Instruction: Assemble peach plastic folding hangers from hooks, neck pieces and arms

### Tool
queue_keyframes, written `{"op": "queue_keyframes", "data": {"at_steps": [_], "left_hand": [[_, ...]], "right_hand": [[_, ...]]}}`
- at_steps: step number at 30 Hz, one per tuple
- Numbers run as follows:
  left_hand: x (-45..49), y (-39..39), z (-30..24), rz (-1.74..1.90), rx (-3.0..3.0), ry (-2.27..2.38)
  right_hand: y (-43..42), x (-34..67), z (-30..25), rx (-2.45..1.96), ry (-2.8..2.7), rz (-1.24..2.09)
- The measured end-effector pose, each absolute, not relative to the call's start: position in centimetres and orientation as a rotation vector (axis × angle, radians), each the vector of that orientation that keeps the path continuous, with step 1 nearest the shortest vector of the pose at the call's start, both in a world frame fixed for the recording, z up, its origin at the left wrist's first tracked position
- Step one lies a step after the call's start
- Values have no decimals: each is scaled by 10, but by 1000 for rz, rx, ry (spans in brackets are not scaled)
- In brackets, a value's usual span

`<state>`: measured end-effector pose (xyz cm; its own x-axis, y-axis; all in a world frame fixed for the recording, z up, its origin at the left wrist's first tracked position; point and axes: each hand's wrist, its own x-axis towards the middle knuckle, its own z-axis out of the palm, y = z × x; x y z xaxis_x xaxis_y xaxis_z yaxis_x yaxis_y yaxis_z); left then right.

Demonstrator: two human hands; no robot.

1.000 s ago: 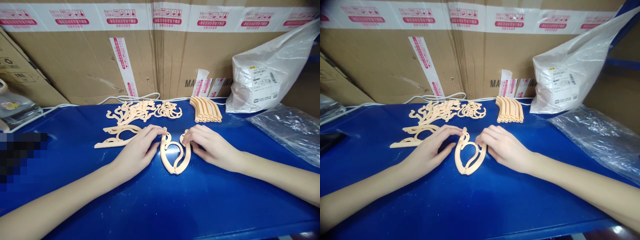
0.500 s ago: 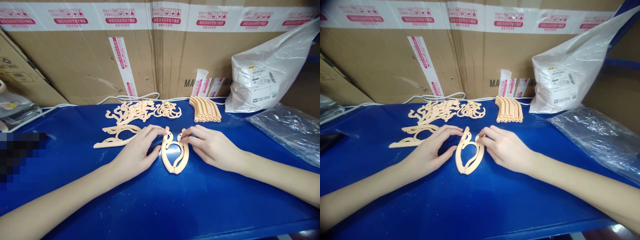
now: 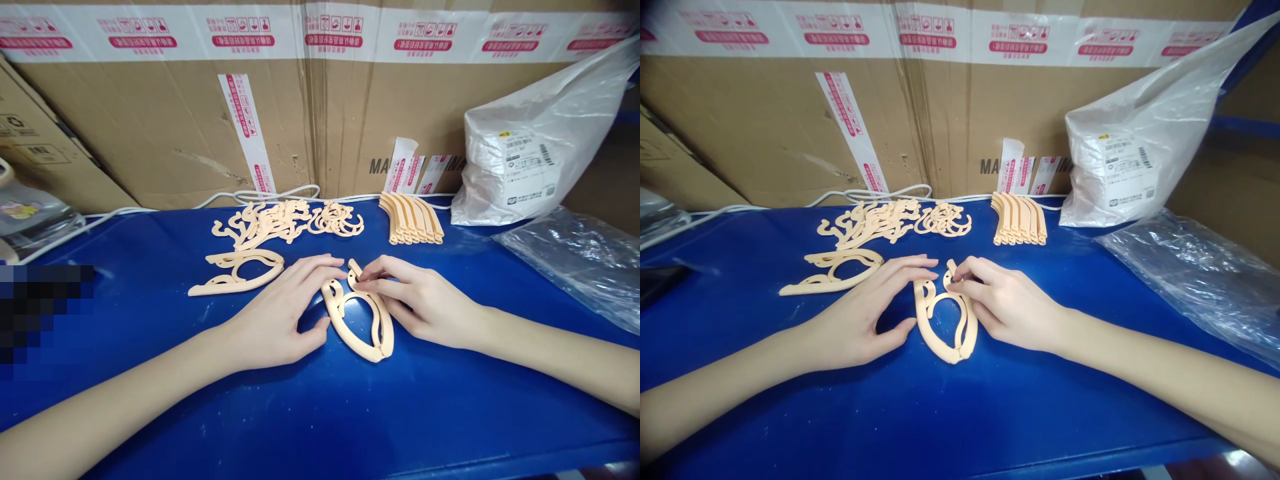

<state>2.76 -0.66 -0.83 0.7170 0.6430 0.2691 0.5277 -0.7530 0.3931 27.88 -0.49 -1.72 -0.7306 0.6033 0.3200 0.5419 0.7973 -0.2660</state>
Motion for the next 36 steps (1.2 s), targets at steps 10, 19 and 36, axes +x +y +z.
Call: {"op": "queue_keyframes", "data": {"at_steps": [10,19,36], "left_hand": [[26,-7,-9,543,2618,934],[27,-7,-9,592,2613,865],[27,-11,-8,513,2711,885]], "right_hand": [[-10,276,-11,-1076,-2450,-121],[-12,273,-8,-941,-2529,-78],[1,281,-2,-1105,-2270,526]]}}
